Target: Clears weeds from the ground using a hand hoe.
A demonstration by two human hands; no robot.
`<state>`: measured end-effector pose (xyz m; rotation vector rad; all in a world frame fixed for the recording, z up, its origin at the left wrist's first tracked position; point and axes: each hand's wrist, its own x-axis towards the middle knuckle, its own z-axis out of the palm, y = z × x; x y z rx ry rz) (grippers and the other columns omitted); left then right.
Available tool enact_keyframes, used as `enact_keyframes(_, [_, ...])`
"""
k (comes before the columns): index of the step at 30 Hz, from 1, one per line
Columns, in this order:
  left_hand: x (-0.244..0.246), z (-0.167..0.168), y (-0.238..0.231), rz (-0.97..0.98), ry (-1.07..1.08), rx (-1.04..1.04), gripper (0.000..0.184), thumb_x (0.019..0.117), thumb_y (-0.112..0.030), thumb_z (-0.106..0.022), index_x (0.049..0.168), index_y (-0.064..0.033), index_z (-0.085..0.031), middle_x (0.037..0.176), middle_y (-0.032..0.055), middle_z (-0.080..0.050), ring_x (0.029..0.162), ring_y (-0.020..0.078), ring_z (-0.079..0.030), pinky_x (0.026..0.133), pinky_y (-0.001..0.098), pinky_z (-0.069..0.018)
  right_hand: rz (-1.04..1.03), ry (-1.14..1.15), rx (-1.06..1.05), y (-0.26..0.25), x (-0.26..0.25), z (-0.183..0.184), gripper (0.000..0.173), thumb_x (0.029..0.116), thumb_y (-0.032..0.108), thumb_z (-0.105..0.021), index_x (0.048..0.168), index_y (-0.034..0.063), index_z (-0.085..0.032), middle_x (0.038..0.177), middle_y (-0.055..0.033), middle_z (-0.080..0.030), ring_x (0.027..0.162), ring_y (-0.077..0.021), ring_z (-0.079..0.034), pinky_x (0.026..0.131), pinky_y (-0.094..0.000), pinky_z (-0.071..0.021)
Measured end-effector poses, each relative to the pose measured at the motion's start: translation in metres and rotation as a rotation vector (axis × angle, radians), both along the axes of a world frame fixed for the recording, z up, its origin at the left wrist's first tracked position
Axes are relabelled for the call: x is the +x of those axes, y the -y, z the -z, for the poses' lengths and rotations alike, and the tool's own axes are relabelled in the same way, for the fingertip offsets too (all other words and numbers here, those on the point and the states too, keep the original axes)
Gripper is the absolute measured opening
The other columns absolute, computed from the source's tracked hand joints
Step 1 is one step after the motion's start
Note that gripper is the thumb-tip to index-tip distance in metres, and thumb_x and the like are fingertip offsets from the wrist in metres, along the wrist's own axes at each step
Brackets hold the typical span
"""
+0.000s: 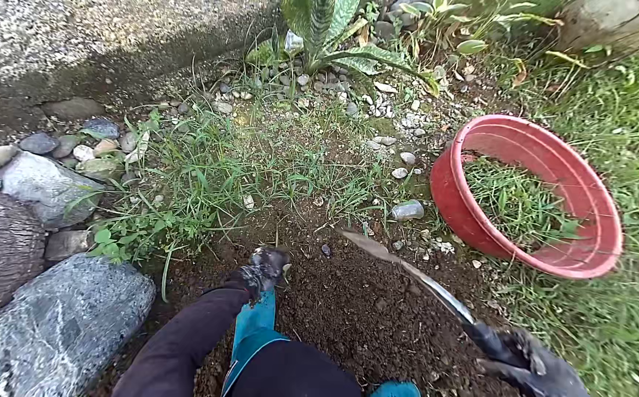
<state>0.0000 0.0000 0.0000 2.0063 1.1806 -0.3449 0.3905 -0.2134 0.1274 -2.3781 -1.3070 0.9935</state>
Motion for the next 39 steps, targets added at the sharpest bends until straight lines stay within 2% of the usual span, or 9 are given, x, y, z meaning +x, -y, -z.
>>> enact_keyframes(3, [0.041,-0.034,-0.003,0.064,-0.034,-0.172,0.041,0.1118,-0.013,-0.036,0.146,0.0047,-0.05,0.148,0.0302,-0.051,0.139,0.0472,-0.048,0.116,0.0604,-0.0354,0.012,-0.249,0.182,-0.056,-0.022,-0.007,0.093,0.071,0.021,-0.08,0.152,0.0038,-0.038,0.121,-0.0122,-0.063,0.093,-0.0176,-0.067,0.076,-0.0382,-0.0594])
enact_keyframes(6, [0.041,0.013,0.0,0.139,0.073,-0.093,0.043,0.1122,-0.021,-0.036,0.151,-0.008,-0.05,0.144,0.0265,-0.057,0.132,0.0467,-0.055,0.11,0.0641,-0.0402,0.003,-0.299,0.142,-0.09,-0.056,0.017,0.098,0.081,0.037,-0.072,0.163,0.0221,-0.021,0.115,-0.0077,-0.066,0.076,-0.0131,-0.067,0.063,-0.0363,-0.0595])
enact_keyframes(11, [0.044,0.044,-0.004,0.246,0.178,0.176,0.055,0.103,-0.001,-0.049,0.157,-0.0083,-0.042,0.16,0.0219,-0.042,0.128,0.0452,-0.059,0.102,0.0594,-0.05,0.101,-0.368,-0.259,-0.069,-0.063,0.096,0.09,0.0912,0.015,-0.068,0.164,0.0247,-0.017,0.13,-0.0282,-0.058,0.095,-0.0405,-0.066,0.075,-0.0594,-0.0559])
enact_keyframes(14, [0.064,0.008,-0.029,0.132,-0.065,0.083,0.062,0.1063,-0.002,-0.045,0.164,-0.0073,-0.023,0.169,0.0203,-0.024,0.144,0.0435,-0.044,0.114,0.0567,-0.0391,0.183,-0.432,-0.102,-0.062,-0.063,0.084,0.088,0.0873,0.018,-0.071,0.163,0.0251,-0.027,0.138,-0.0204,-0.057,0.097,-0.0328,-0.067,0.07,-0.0529,-0.058])
enact_keyframes(19, [0.066,0.039,-0.056,-0.019,-0.182,0.062,0.042,0.107,-0.014,-0.04,0.142,0.0043,-0.053,0.144,0.0308,-0.055,0.136,0.0484,-0.051,0.114,0.0636,-0.037,0.271,-0.489,0.228,-0.099,-0.079,0.052,0.09,0.0897,0.031,-0.062,0.164,0.0176,-0.013,0.109,-0.007,-0.062,0.07,-0.0098,-0.065,0.06,-0.0335,-0.06])
enact_keyframes(25, [0.037,0.029,-0.03,0.096,-0.17,-0.008,0.036,0.1013,-0.013,-0.056,0.135,-0.0002,-0.061,0.136,0.0252,-0.062,0.13,0.0438,-0.056,0.107,0.0642,-0.0427,0.072,-0.478,-0.329,-0.062,-0.059,0.097,0.092,0.0905,0.013,-0.07,0.165,0.0272,-0.017,0.124,-0.0252,-0.061,0.089,-0.0359,-0.066,0.072,-0.0555,-0.056])
enact_keyframes(29, [0.017,0.028,-0.02,0.242,-0.101,0.02,0.032,0.1023,-0.01,-0.053,0.132,-0.0007,-0.063,0.132,0.0249,-0.063,0.126,0.0446,-0.059,0.105,0.0637,-0.045,0.179,-0.502,-0.213,-0.052,-0.051,0.084,0.089,0.0876,0.01,-0.071,0.163,0.0257,-0.027,0.135,-0.0205,-0.058,0.095,-0.031,-0.067,0.069,-0.0498,-0.0584])
enact_keyframes(36, [0.073,0.04,-0.109,-0.003,-0.121,0.231,0.066,0.1006,-0.004,-0.055,0.162,-0.0128,-0.033,0.166,0.0156,-0.035,0.13,0.0465,-0.056,0.104,0.0623,-0.0471,0.134,-0.314,0.035,-0.098,-0.059,0.063,0.087,0.0865,0.018,-0.071,0.162,0.0237,-0.028,0.125,-0.0196,-0.064,0.084,-0.0263,-0.069,0.07,-0.0476,-0.0583])
enact_keyframes(39, [0.083,0.051,-0.135,-0.203,-0.215,0.219,0.069,0.0982,-0.009,-0.061,0.161,-0.0077,-0.033,0.159,0.0231,-0.042,0.128,0.0489,-0.056,0.102,0.064,-0.0477,0.146,-0.356,0.09,-0.116,-0.073,0.047,0.083,0.0887,0.016,-0.069,0.161,0.0205,-0.03,0.123,-0.0156,-0.064,0.077,-0.0178,-0.067,0.063,-0.037,-0.0579])
